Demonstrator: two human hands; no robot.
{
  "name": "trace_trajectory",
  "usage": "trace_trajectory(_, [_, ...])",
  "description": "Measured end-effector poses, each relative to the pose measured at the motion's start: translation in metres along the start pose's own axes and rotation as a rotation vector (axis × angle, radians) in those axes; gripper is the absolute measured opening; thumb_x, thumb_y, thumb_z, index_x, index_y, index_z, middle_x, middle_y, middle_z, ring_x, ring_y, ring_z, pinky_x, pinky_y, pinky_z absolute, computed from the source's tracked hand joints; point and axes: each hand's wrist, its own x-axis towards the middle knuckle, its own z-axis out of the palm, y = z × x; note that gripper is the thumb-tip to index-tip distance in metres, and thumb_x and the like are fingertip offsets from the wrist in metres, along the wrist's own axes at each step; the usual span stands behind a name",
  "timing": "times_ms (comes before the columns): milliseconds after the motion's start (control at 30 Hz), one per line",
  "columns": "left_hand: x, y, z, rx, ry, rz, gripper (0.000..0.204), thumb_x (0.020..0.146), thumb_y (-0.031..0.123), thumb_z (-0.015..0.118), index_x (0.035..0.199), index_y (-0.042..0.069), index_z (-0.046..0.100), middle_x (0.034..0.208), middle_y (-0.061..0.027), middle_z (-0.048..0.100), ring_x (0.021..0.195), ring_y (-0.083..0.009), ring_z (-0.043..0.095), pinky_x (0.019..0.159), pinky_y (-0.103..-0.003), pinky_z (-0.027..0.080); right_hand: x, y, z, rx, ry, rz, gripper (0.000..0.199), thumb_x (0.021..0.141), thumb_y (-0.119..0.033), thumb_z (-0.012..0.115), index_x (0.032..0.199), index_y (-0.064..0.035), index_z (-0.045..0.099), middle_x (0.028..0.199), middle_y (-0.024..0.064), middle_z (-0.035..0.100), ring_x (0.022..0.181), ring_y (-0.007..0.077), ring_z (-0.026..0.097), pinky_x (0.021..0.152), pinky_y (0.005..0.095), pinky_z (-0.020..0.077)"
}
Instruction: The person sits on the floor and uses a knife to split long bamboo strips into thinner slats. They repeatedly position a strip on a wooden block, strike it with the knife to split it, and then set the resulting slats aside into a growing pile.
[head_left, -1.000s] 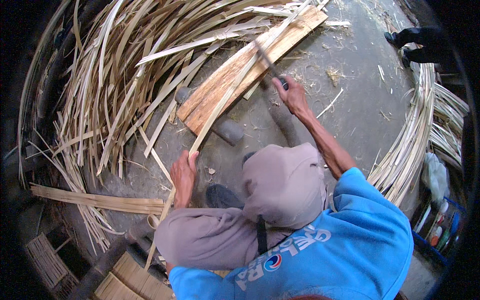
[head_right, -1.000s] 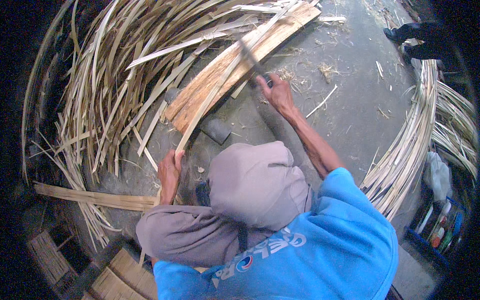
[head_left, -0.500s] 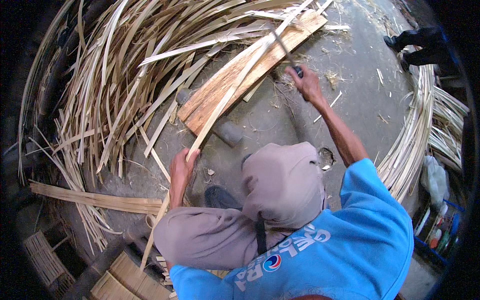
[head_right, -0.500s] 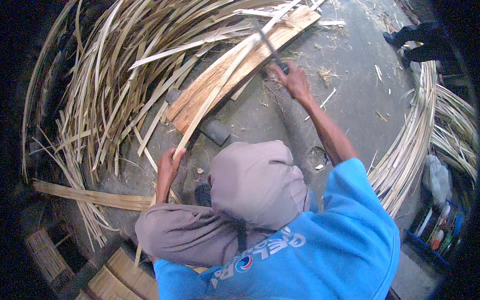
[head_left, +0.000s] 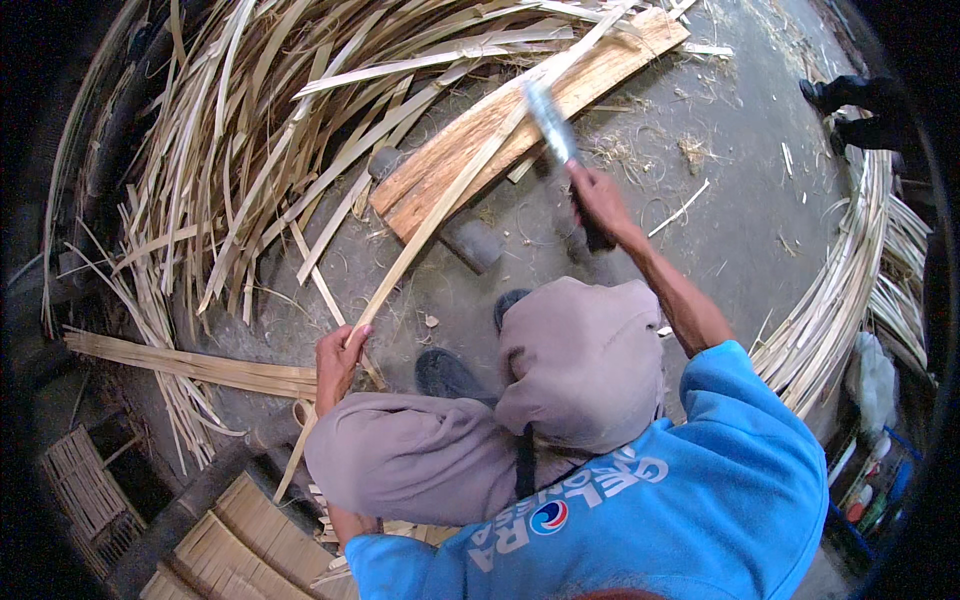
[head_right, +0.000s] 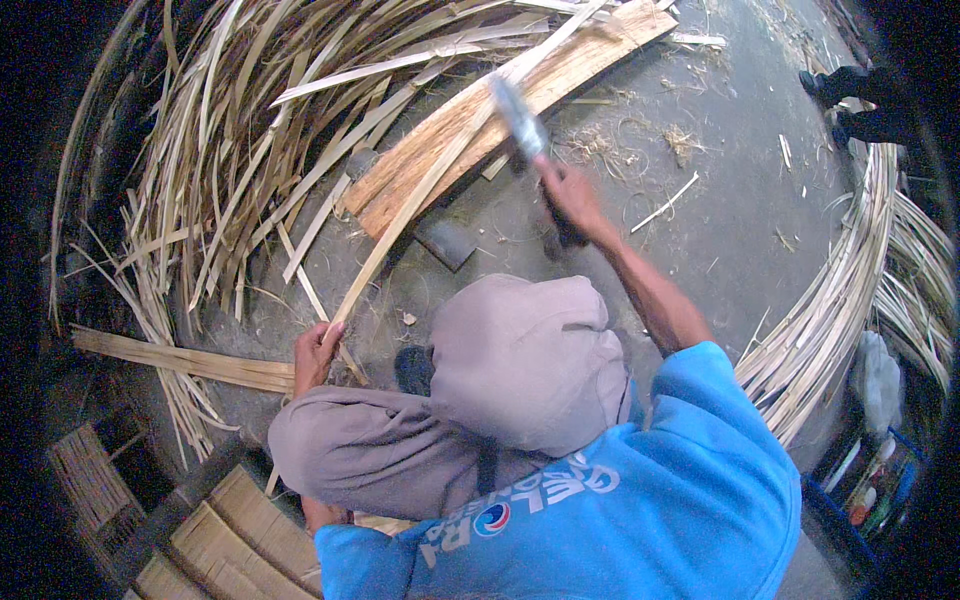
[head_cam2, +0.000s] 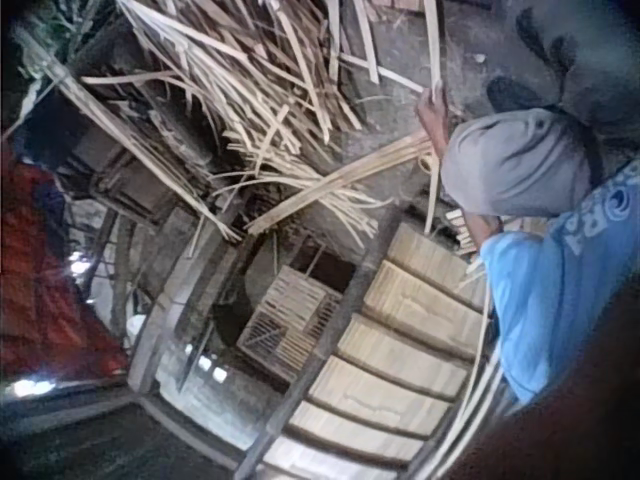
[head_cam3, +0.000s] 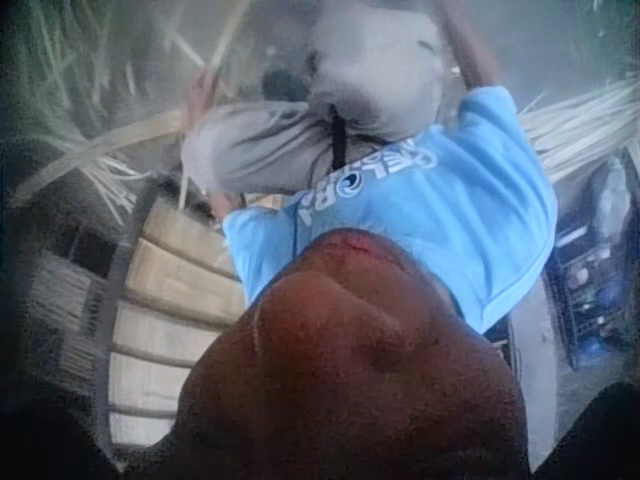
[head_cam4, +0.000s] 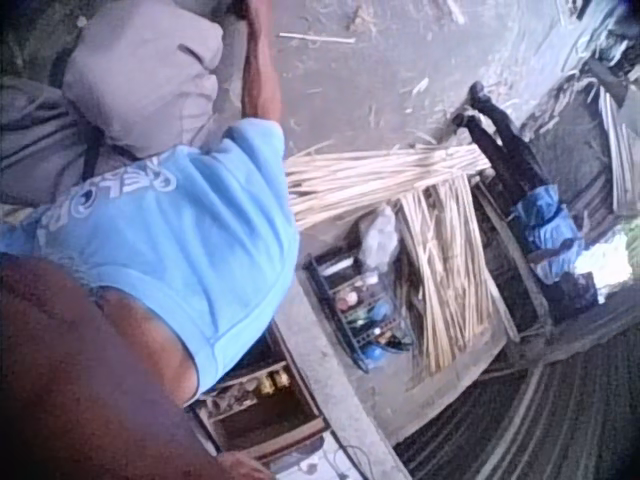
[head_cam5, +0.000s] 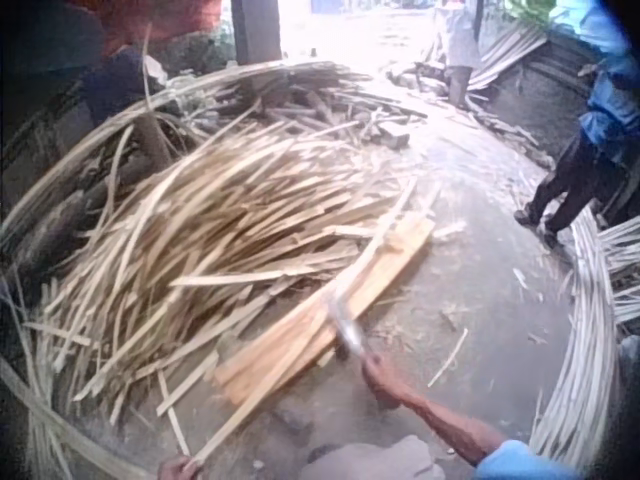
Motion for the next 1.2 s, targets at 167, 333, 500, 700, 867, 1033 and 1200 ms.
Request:
trace_trajectory(167, [-0.003, 0.021, 0.004, 0.069, 0.022, -0.048, 0.039, 0.092, 0.035, 0.069, 0.077, -0.001, 0.066, 0.056, -0.0016, 0.049, 0.055, -0.0103, 0.042, 0.051, -0.031, 0.032, -0.05, -0.02, 0.023, -0.193, -0.177, -0.002, 0.065, 0.097, -0.058, 0.049, 0.116, 0.0021, 0.067, 0.081, 0.0225, 0.068, 0.076, 0.033, 0.068, 0.072, 0.0446, 0.0514])
trace_trajectory(333, [0.0, 0.021, 0.01, 0.012, 0.003, -0.051, 0.041, 0.093, 0.036, 0.068, 0.077, -0.002, 0.066, 0.056, -0.002, 0.048, 0.055, -0.0107, 0.041, 0.051, -0.031, 0.032, -0.064, -0.013, 0.038, -0.292, -0.243, -0.187, 0.069, 0.098, -0.058, 0.048, 0.119, 0.0051, 0.065, 0.083, 0.026, 0.068, 0.086, 0.0373, 0.068, 0.078, 0.047, 0.0509])
trace_trajectory(500, [0.0, 0.02, 0.008, 0.052, 0.006, -0.039, 0.042, 0.092, 0.037, 0.069, 0.077, -0.001, 0.066, 0.055, -0.0013, 0.047, 0.054, -0.01, 0.04, 0.05, -0.031, 0.031, -0.051, -0.011, 0.041, 0.018, -0.145, -0.012, 0.062, 0.097, -0.056, 0.05, 0.103, 0.0038, 0.067, 0.08, 0.0242, 0.068, 0.077, 0.0369, 0.067, 0.073, 0.0484, 0.05])
trace_trajectory(700, [0.006, 0.026, 0.016, -0.009, 0.016, -0.04, 0.042, 0.089, 0.039, 0.072, 0.076, 0.0, 0.067, 0.053, -0.002, 0.048, 0.052, -0.0107, 0.042, 0.049, -0.03, 0.032, -0.111, -0.027, 0.068, -0.305, -0.253, -0.205, 0.06, 0.096, -0.056, 0.051, 0.104, 0.0017, 0.068, 0.073, 0.0199, 0.066, 0.068, 0.0322, 0.066, 0.067, 0.0479, 0.0493])
trace_trajectory(867, [0.053, 0.087, 0.041, 0.019, 0.198, 0.293, 0.036, 0.081, 0.032, 0.083, 0.101, 0.005, 0.069, 0.075, -0.0042, 0.061, 0.067, -0.0142, 0.054, 0.061, -0.03, 0.044, -0.061, -0.001, 0.056, 0.027, 0.142, -0.163, 0.055, 0.094, -0.053, 0.056, 0.096, 0.0007, 0.066, 0.074, 0.0232, 0.065, 0.072, 0.0339, 0.067, 0.068, 0.0468, 0.0496])
trace_trajectory(1033, [0.071, 0.149, 0.034, -0.308, 0.16, 0.536, 0.053, 0.088, 0.021, 0.075, 0.136, 0.009, 0.056, 0.123, -0.0118, 0.064, 0.116, -0.0215, 0.06, 0.099, -0.033, 0.047, -0.014, -0.001, 0.013, -0.324, 0.225, -0.283, 0.045, 0.092, -0.043, 0.063, 0.101, 0.0004, 0.059, 0.088, 0.0266, 0.066, 0.087, 0.042, 0.066, 0.072, 0.0487, 0.0504])
trace_trajectory(1200, [0.026, 0.036, -0.029, 0.137, 0.322, 0.225, 0.052, 0.094, 0.03, 0.067, 0.139, 0.006, 0.053, 0.134, -0.0205, 0.057, 0.127, -0.0329, 0.053, 0.109, -0.041, 0.039, -0.003, -0.016, -0.019, -0.529, 0.345, -0.401, 0.045, 0.088, -0.042, 0.069, 0.105, -0.0018, 0.057, 0.092, 0.0284, 0.066, 0.091, 0.0469, 0.064, 0.076, 0.0545, 0.0497])
